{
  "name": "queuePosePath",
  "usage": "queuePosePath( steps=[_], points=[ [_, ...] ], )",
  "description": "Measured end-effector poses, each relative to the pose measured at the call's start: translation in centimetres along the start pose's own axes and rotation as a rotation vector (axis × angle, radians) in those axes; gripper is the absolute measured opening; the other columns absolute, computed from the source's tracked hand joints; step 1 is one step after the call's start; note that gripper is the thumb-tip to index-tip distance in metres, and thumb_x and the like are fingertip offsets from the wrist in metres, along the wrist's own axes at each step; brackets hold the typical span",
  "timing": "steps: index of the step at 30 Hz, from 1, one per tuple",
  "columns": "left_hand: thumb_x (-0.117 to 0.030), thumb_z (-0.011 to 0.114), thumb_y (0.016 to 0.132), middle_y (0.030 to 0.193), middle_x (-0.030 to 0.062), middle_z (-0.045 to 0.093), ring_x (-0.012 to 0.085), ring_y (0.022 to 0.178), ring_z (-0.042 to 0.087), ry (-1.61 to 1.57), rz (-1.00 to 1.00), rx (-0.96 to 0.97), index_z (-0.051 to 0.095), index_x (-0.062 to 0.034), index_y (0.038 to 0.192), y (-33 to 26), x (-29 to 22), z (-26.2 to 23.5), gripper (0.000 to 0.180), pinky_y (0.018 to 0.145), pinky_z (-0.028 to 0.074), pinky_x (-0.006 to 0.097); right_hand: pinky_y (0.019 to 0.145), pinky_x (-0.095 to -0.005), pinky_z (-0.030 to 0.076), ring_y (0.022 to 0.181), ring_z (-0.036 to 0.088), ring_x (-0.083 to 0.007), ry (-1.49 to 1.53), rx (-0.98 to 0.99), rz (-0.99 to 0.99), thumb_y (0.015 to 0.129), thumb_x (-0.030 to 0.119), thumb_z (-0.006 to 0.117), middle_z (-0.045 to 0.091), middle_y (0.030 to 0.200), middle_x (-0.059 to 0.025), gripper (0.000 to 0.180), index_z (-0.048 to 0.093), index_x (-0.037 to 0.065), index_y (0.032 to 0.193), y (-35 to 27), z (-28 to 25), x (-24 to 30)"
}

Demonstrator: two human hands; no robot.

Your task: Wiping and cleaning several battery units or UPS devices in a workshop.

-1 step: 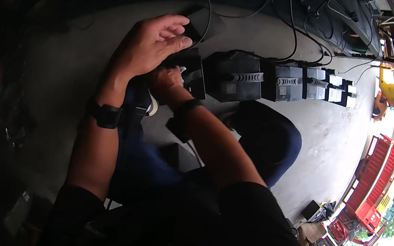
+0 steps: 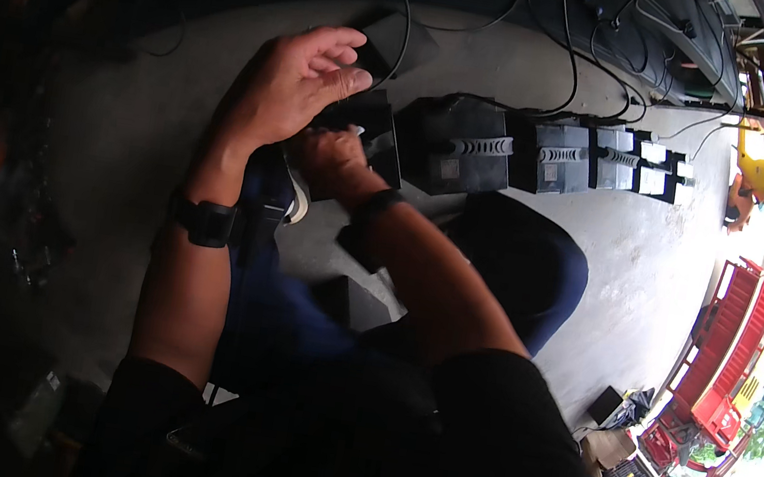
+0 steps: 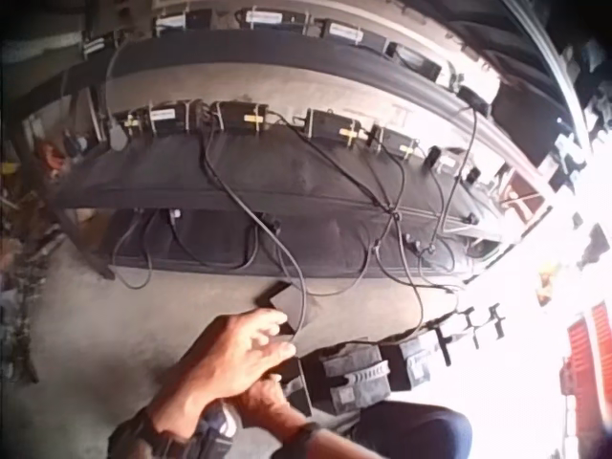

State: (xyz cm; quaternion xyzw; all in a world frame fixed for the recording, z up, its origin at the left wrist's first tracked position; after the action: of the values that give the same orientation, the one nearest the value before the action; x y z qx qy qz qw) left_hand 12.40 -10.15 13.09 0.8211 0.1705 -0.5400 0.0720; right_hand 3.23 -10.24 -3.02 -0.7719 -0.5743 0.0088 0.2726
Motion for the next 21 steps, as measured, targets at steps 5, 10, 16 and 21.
queuePosePath(
  steps=[5, 10, 16, 21],
  points=[
    [-0.025, 0.076, 0.086, 0.107, 0.0192, 0.069, 0.0221, 0.092, 0.069, 0.008, 0.043, -0.035, 0.061, 0.0006, 0.124, 0.0, -0.3, -0.6, 0.048, 0.082, 0.055, 0.032, 0.082, -0.0494, 0.050, 0.091, 0.070, -0.0209, -0.237, 0.023, -0.055, 0.087, 0.032, 0.062, 0.070, 0.099, -0.0015, 0.020, 0.066, 0.023, 0.104, -4.6, -3.1, -4.5],
    [-0.025, 0.075, 0.087, 0.106, 0.0185, 0.069, 0.0221, 0.092, 0.069, 0.014, 0.032, -0.033, 0.061, 0.0015, 0.123, 0.0, 0.0, -1.0, 0.047, 0.081, 0.055, 0.032, 0.081, -0.0497, 0.046, 0.099, 0.068, -0.0223, -0.171, 0.051, 0.067, 0.090, 0.028, 0.058, 0.071, 0.103, -0.0036, 0.024, 0.065, 0.022, 0.112, -3.1, -4.5, -7.2],
    [-0.027, 0.076, 0.086, 0.107, 0.0189, 0.069, 0.0226, 0.096, 0.069, 0.027, 0.100, -0.029, 0.061, 0.0027, 0.123, 0.1, -0.9, -0.6, 0.049, 0.082, 0.055, 0.032, 0.090, -0.0349, 0.049, 0.108, 0.062, -0.0234, -0.196, -0.102, 0.084, 0.088, 0.025, 0.059, 0.065, 0.111, -0.0099, 0.031, 0.063, 0.006, 0.112, -1.0, -0.5, -3.9],
    [-0.027, 0.076, 0.086, 0.108, 0.0191, 0.069, 0.0225, 0.095, 0.068, -0.003, 0.034, 0.006, 0.060, 0.0024, 0.123, 0.4, -0.5, -0.2, 0.049, 0.082, 0.054, 0.032, 0.099, -0.0439, 0.041, 0.121, 0.051, -0.0304, 0.055, -0.369, -0.099, 0.089, 0.020, 0.053, 0.058, 0.123, -0.0155, 0.032, 0.063, 0.005, 0.116, 0.7, 1.9, 0.5]
  ],
)
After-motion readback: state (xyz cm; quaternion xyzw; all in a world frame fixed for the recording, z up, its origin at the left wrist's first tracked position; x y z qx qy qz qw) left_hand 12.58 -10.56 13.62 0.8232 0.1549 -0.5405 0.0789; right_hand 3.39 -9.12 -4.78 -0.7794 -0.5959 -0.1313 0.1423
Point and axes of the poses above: each hand's wrist, its own y-axis towards the middle knuckle, its own z-axis out of the palm, x = y × z, the point moved 3 cm from there along y, towards the middle knuckle
